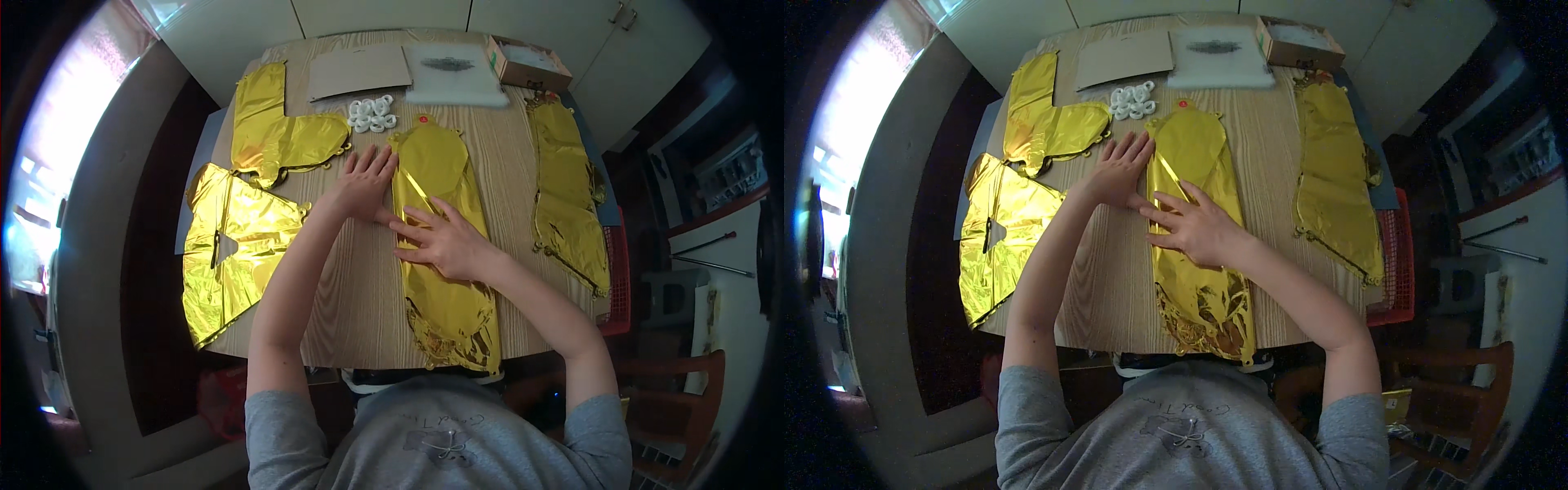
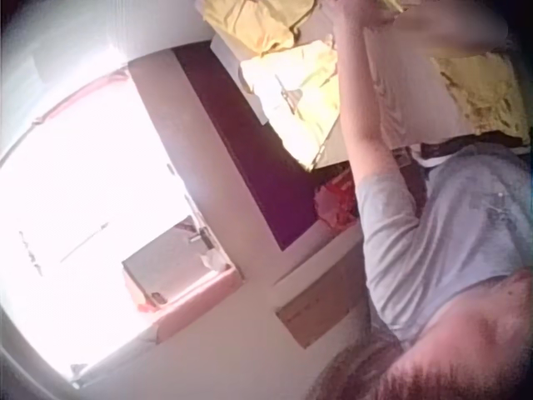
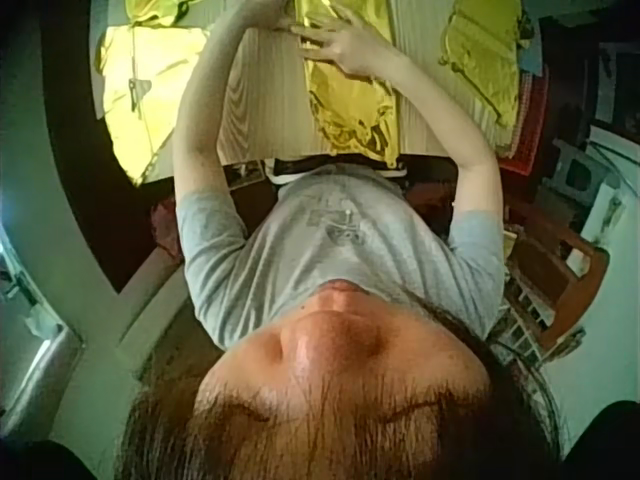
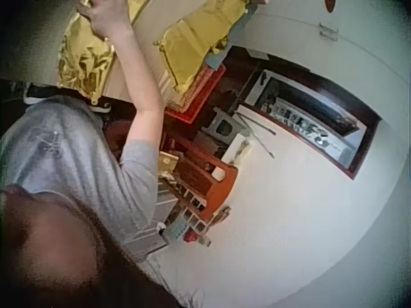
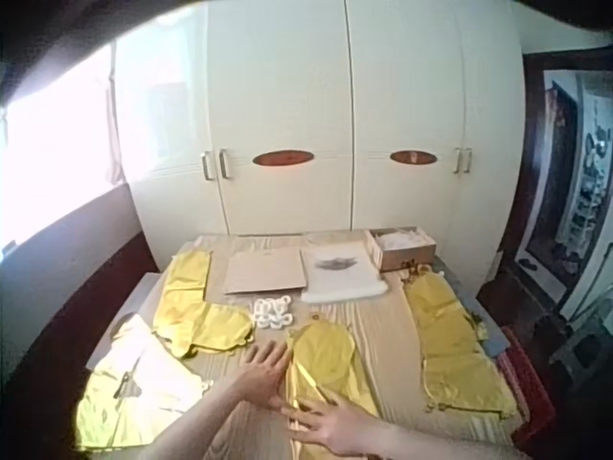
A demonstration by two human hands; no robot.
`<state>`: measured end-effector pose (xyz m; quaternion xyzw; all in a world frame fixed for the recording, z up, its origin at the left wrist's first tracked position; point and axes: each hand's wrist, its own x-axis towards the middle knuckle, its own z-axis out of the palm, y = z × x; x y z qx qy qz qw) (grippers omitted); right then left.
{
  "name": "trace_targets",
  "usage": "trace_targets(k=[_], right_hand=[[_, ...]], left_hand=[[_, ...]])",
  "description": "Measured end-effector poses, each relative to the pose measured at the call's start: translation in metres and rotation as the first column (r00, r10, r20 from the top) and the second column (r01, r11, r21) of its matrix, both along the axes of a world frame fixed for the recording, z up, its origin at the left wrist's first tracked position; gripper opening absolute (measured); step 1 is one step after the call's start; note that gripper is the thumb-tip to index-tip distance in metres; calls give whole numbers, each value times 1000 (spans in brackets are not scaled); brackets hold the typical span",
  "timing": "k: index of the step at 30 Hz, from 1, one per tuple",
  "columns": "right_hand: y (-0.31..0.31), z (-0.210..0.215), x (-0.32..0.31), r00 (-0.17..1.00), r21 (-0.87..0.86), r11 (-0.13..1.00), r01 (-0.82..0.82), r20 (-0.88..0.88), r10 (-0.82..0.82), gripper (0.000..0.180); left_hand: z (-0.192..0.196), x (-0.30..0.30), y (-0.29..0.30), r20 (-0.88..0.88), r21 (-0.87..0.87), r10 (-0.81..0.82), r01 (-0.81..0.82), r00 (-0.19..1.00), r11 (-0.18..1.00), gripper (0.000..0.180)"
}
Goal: Folding gold-colored foil sheets into specific shapes on a workbench.
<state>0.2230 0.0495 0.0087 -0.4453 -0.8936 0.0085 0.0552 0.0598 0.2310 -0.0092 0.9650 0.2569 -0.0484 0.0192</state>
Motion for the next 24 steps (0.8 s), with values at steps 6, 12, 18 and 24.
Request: trace_targets(k=[6, 12, 18, 24], right_hand=[[-14, -1, -3, 998, -16, 999, -50, -37, 50, 49], [-28, 5, -10, 997, -21, 997, -69, -41, 69, 46], [-37, 1, -16, 993, 18, 996, -93, -73, 94, 40], [-44, -3, -19, 991, 21, 994, -106, -81, 107, 35]], left_hand=[[11, 2, -6, -30, -37, 24, -25, 999, 999, 138], [9, 2, -6, -30, -34, 19, -20, 999, 999, 140], [6, 2, -4, -12, -23, 19, -19, 1000, 1000, 141], [2, 1, -3, 0, 11, -8, 8, 1000, 1000, 141]])
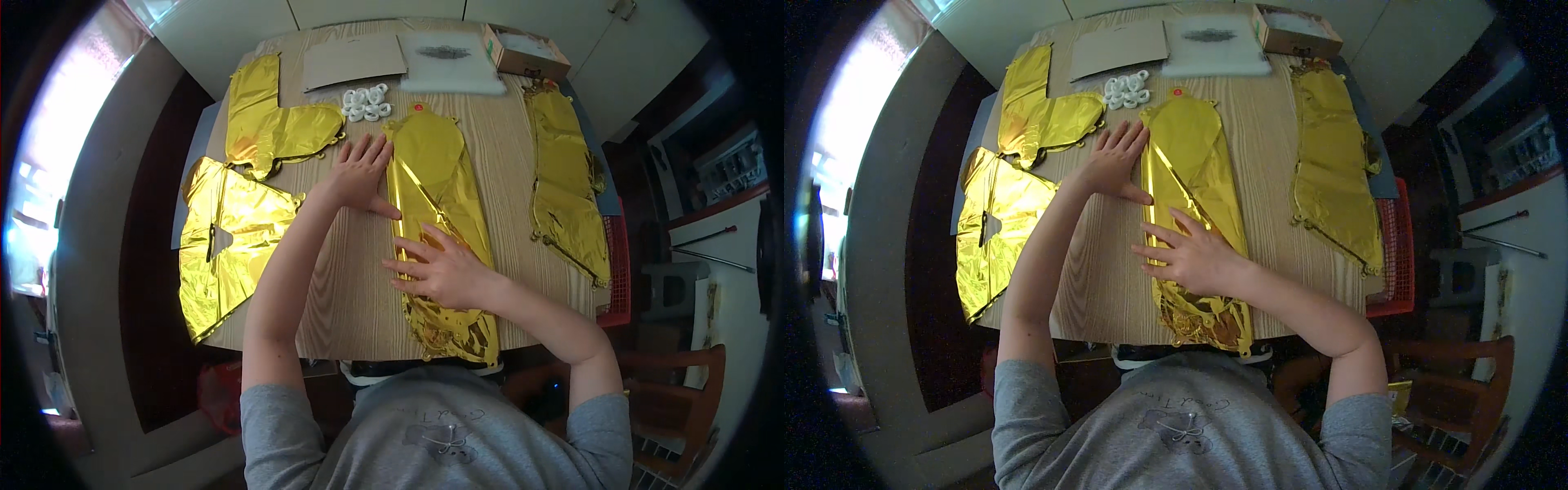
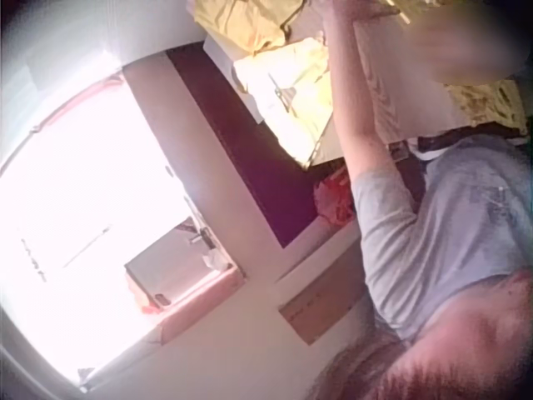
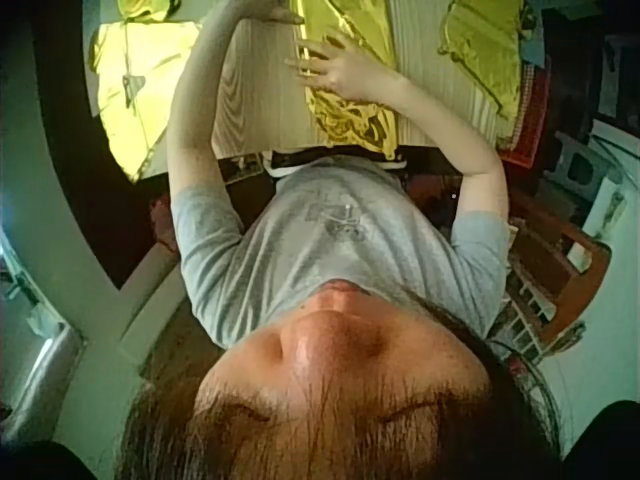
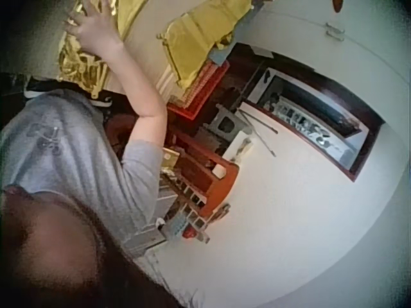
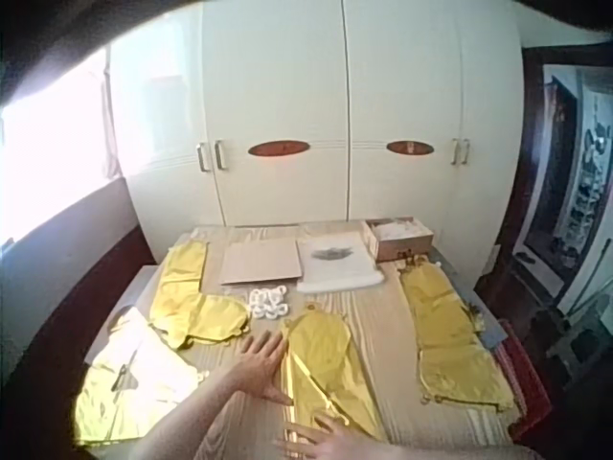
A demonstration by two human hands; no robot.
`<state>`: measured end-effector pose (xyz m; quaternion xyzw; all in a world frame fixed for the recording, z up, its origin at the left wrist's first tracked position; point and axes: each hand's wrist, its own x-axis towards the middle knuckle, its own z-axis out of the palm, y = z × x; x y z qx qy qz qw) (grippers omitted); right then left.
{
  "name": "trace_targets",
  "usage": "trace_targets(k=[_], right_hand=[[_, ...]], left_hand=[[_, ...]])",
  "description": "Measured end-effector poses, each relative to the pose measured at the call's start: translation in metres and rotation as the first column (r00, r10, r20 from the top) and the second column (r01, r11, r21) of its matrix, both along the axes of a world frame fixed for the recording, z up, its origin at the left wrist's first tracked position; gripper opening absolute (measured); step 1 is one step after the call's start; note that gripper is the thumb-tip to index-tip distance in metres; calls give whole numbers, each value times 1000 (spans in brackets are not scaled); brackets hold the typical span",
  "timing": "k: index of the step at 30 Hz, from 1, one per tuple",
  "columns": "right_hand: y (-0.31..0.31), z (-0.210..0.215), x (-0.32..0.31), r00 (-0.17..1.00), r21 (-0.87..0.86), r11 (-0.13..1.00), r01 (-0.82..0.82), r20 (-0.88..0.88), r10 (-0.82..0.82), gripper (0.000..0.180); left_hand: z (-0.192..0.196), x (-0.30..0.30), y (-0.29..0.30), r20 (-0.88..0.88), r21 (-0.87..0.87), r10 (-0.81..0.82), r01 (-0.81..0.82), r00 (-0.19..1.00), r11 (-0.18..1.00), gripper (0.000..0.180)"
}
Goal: Folding gold-colored foil sheets into specific shapes on a workbench.
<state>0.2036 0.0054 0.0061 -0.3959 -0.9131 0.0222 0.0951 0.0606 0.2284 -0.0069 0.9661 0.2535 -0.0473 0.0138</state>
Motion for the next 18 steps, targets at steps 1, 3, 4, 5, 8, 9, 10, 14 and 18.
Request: trace_targets(k=[1, 3, 4, 5, 8, 9, 10, 14, 18], right_hand=[[-2, 0, -1, 1000, -4, 1000, 0, -10, 0, 35], [-5, 1, -3, 1000, -10, 1000, 0, -28, 0, 35], [-6, -1, -3, 1000, -9, 1000, -6, -25, 5, 36], [-8, -5, -3, 1000, -6, 1000, -8, -21, 8, 36], [-9, -11, -3, 1000, -2, 1000, -13, -26, 13, 37], [-10, -11, -3, 999, -1, 1000, -15, -32, 15, 38], [-10, -10, -3, 999, -7, 1000, -17, -44, 16, 38], [-14, -11, -6, 990, -61, 998, -2, -143, -7, 39], [-20, -14, -8, 969, -100, 995, 7, -246, -31, 40]], left_hand=[[0, 0, 0, -11, -8, 9, -9, 1000, 1000, 141], [2, 2, -1, -30, -21, 26, -27, 999, 999, 142], [3, 1, -1, -33, -25, 28, -29, 999, 999, 142], [4, 2, -1, -36, -27, 27, -28, 999, 999, 143], [7, 3, -3, -46, -23, 25, -26, 999, 999, 143], [8, 3, -3, -51, -19, 25, -26, 998, 999, 142], [7, 3, -1, -41, -23, 33, -34, 999, 999, 141], [0, 3, 7, -21, -20, 53, -54, 998, 998, 132], [-6, 5, 15, 10, -26, 61, -61, 998, 998, 116]])
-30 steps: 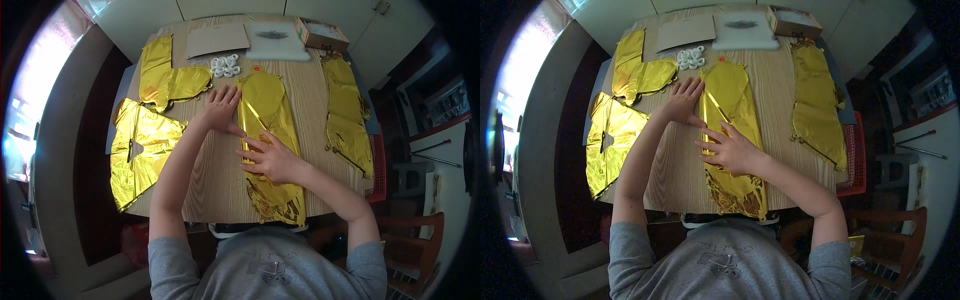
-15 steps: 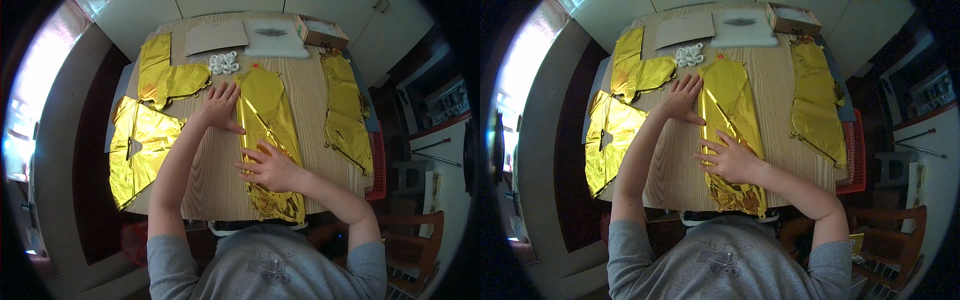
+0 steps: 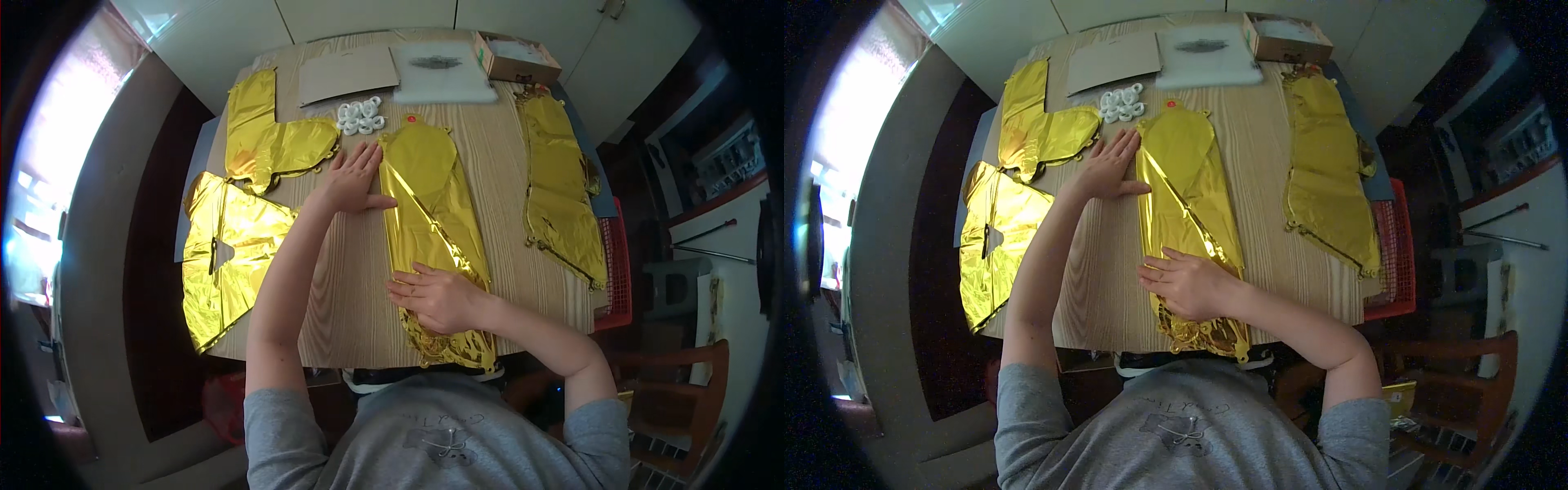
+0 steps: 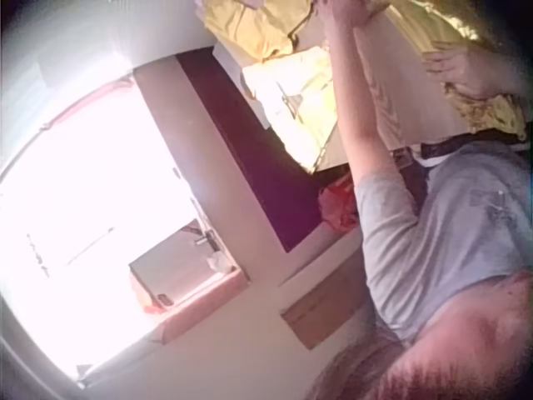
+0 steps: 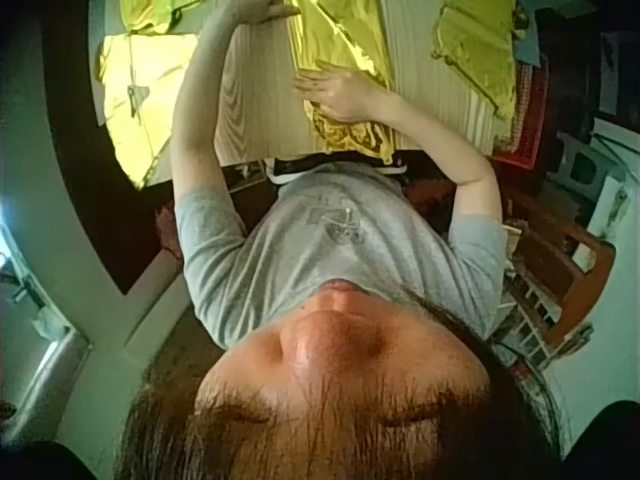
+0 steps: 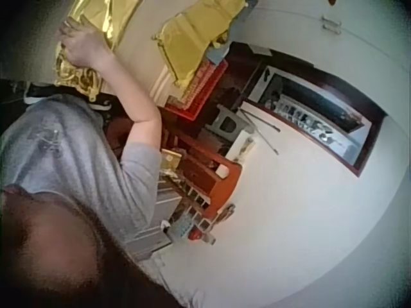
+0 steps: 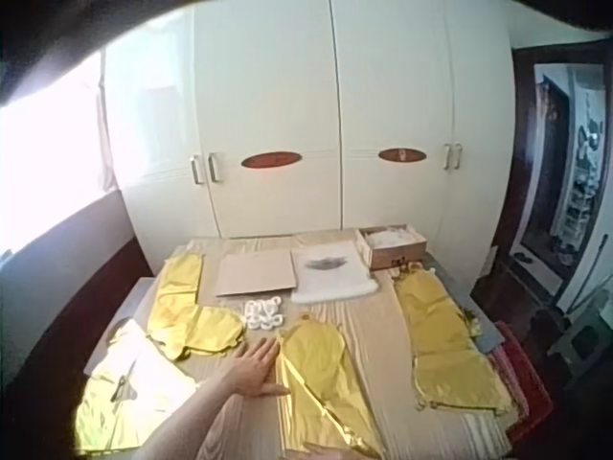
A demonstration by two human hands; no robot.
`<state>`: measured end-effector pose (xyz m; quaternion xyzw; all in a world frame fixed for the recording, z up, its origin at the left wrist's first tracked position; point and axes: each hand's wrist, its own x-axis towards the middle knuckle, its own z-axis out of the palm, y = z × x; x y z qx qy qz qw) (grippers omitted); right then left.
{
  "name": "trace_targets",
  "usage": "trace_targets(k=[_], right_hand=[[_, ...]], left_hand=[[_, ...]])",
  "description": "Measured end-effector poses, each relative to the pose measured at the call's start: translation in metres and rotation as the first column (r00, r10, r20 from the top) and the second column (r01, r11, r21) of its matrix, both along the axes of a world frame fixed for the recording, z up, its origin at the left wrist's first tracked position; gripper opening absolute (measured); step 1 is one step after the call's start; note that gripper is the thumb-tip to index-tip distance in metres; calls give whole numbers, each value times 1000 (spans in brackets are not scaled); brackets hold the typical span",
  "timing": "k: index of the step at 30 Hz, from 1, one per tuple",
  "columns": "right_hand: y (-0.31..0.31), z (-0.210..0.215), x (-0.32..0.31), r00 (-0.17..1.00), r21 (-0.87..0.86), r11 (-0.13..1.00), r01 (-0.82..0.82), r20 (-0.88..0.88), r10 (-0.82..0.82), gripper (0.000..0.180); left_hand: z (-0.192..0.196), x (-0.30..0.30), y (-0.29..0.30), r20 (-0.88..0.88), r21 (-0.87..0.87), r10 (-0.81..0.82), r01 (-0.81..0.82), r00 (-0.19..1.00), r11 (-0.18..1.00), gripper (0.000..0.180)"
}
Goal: Folding gold-colored foil sheets into specific shapes on a workbench.
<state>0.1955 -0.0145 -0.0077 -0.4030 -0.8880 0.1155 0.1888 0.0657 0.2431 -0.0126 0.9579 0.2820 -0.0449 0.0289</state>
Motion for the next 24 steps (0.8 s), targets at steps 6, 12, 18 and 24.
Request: trace_targets(k=[6, 12, 18, 24], right_hand=[[-1, -2, 0, 1000, -3, 1000, -18, -7, 18, 43], [-1, -5, 1, 999, -54, 998, -32, 36, 34, 44], [-16, 10, 0, 999, 78, 996, 36, 23, -38, 45], [-88, 56, 13, 993, 68, 991, 115, -4, -115, 57]], left_hand=[[-1, 6, 4, 38, -27, 82, -81, 996, 996, 88], [-12, 8, -25, 336, 28, 85, -100, 938, 995, 74], [-3, -6, -79, 278, -55, 21, -6, 960, 998, 80], [-11, -9, -75, 267, -6, 6, -5, 964, 1000, 83]])
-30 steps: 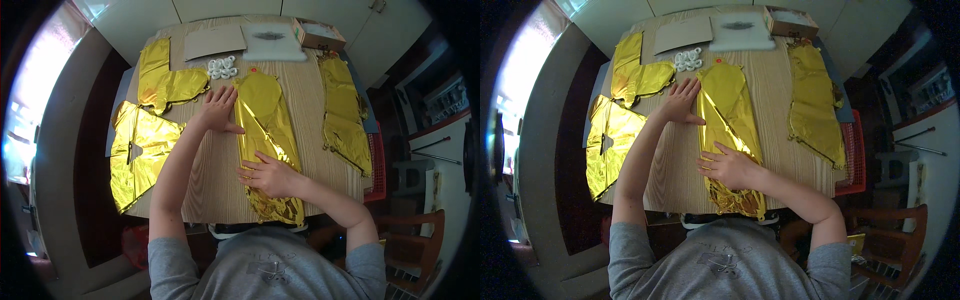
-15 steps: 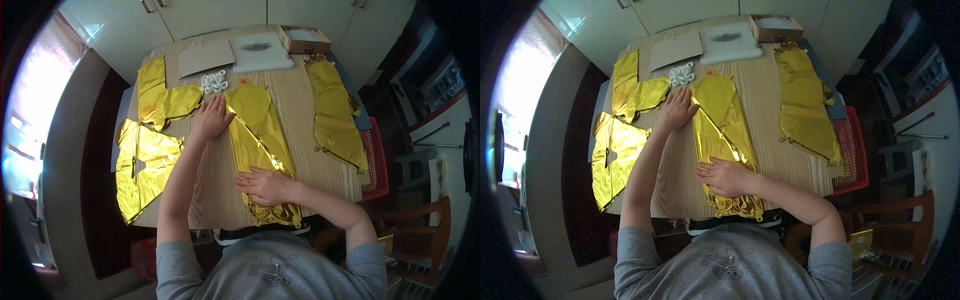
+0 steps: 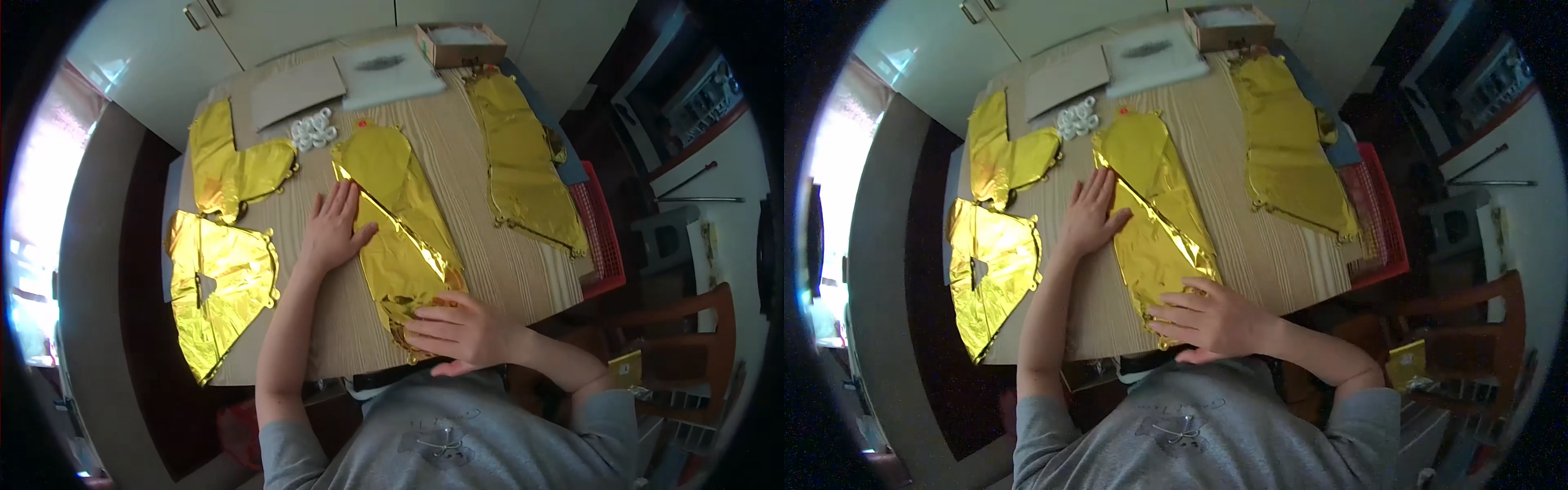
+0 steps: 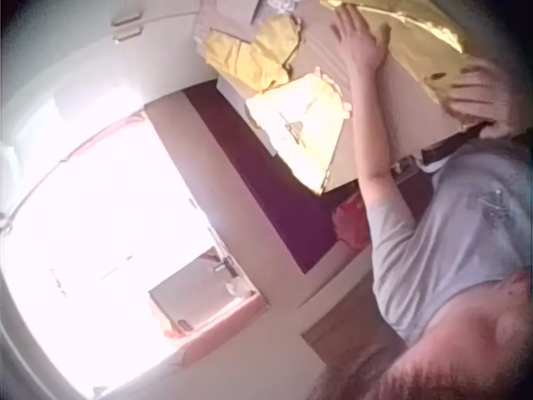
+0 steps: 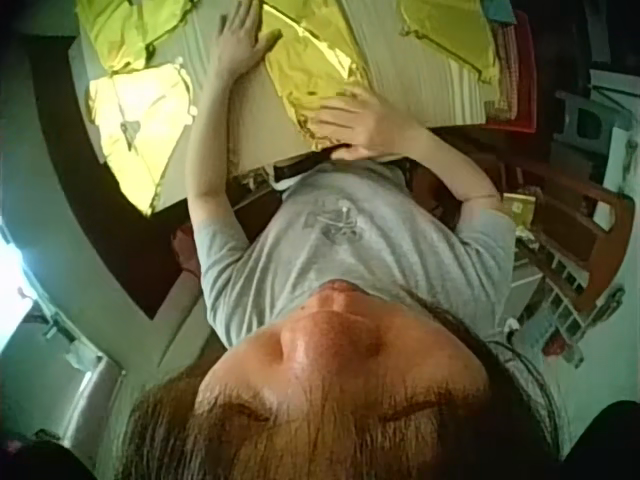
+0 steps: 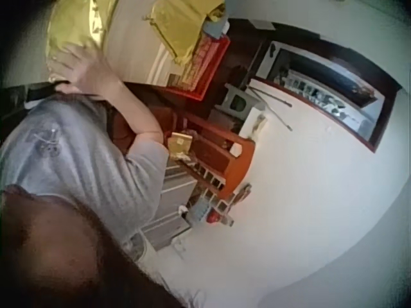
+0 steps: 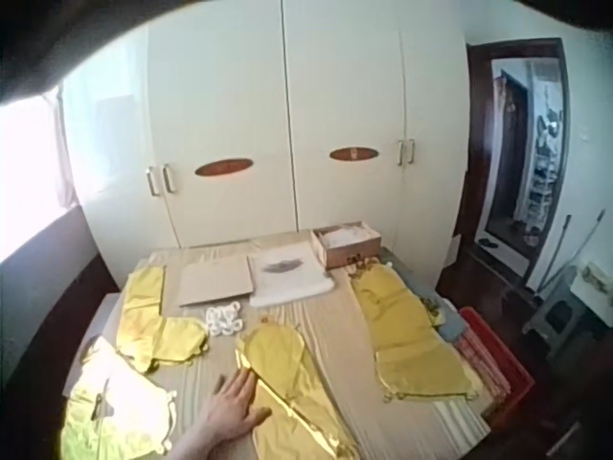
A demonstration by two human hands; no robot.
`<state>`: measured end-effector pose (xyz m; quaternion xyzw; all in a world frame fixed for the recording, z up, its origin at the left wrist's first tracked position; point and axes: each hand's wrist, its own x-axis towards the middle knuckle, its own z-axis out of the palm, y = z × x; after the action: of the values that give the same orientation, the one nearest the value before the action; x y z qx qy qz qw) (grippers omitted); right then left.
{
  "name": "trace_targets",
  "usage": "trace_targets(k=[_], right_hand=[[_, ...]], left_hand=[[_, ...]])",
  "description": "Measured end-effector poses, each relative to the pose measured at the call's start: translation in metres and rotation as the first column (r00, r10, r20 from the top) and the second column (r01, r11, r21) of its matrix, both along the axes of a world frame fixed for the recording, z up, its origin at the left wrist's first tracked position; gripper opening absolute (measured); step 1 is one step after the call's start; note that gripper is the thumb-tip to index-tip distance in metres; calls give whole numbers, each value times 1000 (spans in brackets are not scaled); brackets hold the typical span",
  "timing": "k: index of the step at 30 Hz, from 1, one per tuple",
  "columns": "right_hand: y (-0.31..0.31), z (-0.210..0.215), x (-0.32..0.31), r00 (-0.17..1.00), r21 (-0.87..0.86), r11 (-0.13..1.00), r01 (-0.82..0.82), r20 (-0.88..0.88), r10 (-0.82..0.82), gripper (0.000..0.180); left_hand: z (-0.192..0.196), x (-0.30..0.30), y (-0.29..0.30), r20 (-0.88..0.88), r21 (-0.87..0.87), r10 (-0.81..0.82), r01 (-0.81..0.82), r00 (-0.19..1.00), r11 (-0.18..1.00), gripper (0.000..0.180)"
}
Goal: Folding gold-colored foil sheets into specific shapes on a workbench.
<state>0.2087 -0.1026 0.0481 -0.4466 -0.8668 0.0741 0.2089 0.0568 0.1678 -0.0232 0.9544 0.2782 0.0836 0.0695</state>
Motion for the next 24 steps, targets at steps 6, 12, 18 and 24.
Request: trace_targets(k=[6, 12, 18, 24], right_hand=[[-61, -37, 12, 972, 154, 966, 209, 76, -222, 39], [-70, -49, 16, 950, 255, 929, 268, 92, -299, 22], [-73, -36, 27, 972, 103, 967, 233, -37, -231, 34], [20, -5, 75, 910, 95, 905, 415, -63, -411, 38]], left_hand=[[1, 1, -1, -14, 21, 43, -42, 999, 999, 89], [5, -1, -4, -42, 16, 35, -35, 999, 999, 88], [5, -2, -16, -21, 15, 19, -19, 1000, 1000, 88], [8, 0, -20, -73, 11, 45, -44, 996, 999, 88]])
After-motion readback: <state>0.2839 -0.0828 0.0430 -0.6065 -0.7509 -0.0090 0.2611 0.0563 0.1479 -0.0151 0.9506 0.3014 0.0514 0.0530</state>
